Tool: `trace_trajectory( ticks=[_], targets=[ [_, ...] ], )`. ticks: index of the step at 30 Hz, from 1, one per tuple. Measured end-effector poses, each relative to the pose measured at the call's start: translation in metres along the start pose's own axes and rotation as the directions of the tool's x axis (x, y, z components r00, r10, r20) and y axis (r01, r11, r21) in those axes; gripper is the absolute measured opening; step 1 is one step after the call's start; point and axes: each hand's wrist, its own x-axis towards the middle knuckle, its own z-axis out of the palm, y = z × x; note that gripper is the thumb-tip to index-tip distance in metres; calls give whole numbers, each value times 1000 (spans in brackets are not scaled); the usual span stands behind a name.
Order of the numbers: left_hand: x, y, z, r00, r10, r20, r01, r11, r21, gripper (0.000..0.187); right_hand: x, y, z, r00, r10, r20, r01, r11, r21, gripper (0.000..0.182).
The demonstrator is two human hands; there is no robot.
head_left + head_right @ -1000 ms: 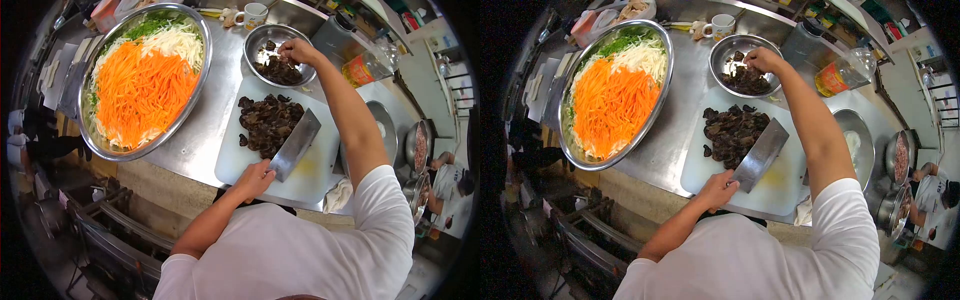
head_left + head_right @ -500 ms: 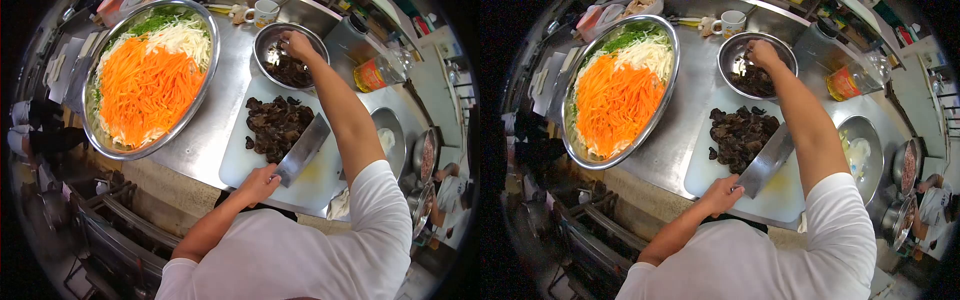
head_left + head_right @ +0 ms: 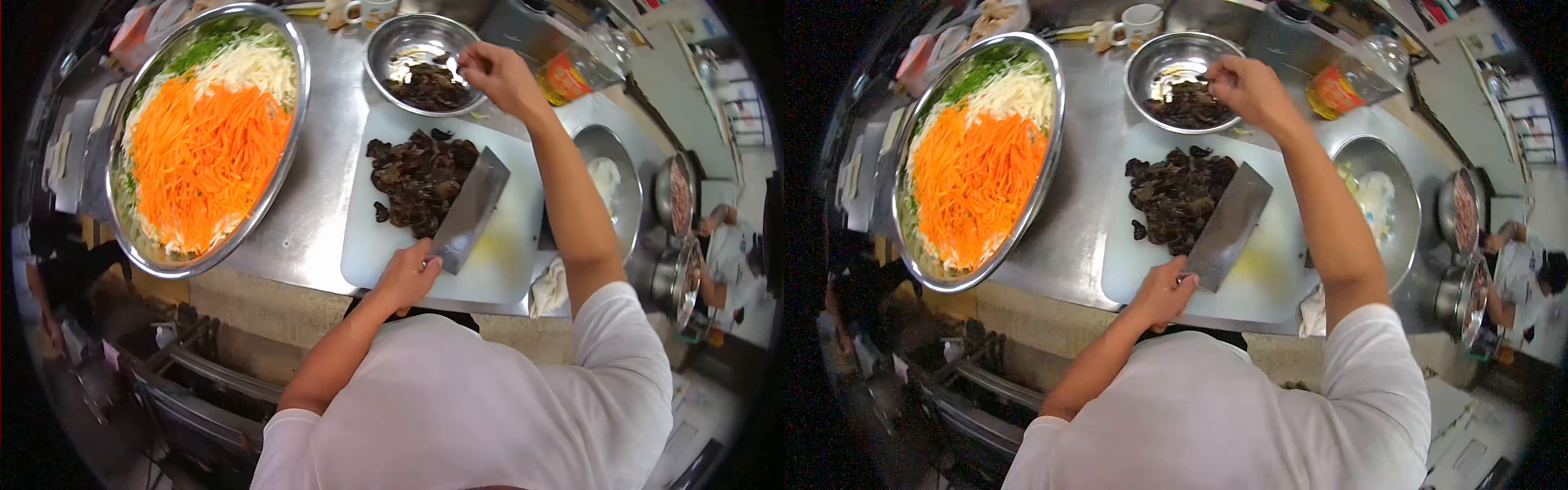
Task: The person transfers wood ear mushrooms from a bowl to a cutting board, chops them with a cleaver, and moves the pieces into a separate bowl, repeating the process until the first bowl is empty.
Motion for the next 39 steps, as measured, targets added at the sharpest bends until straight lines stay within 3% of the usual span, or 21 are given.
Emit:
trace_trajectory(
  ticks=[2, 4, 6, 8, 10, 13, 21, 37, 39],
  targets=[
    [0, 3, 1, 993, -116, -5, 115, 992, -52, 25, -62, -20, -17, 985, 168, -43, -169, 985, -20, 16],
    [0, 7, 0, 991, -127, 50, 130, 989, -74, 25, -127, -34, -18, 934, 357, -13, -356, 931, -74, 19],
    [3, 10, -3, 982, -170, 85, 180, 976, -121, 24, -188, -22, 0, 906, 422, -19, -422, 906, 2, 18],
    [1, 0, -2, 984, -141, 112, 153, 983, -102, 23, -230, -21, 24, 877, 464, -123, -478, 870, -119, 19],
    [-3, 8, -7, 987, -110, 119, 122, 987, -102, 24, -259, -16, 41, 843, 527, -106, -534, 844, -49, 14],
    [-18, 21, -17, 975, -143, 168, 164, 979, -120, 17, -280, -15, 53, 797, 559, -229, -564, 824, 52, 13],
    [-36, 22, -20, 927, -235, 291, 293, 940, -174, 17, -285, -12, 55, 771, 573, -277, -608, 792, -54, 13],
    [-40, 2, -13, 934, -179, 310, 238, 957, -166, 18, -285, -4, 62, 772, 566, -289, -609, 789, -80, 14],
    [-41, 9, -12, 947, -196, 255, 220, 973, -71, 16, -283, -4, 66, 775, 565, -283, -616, 775, -141, 14]
  ],
)
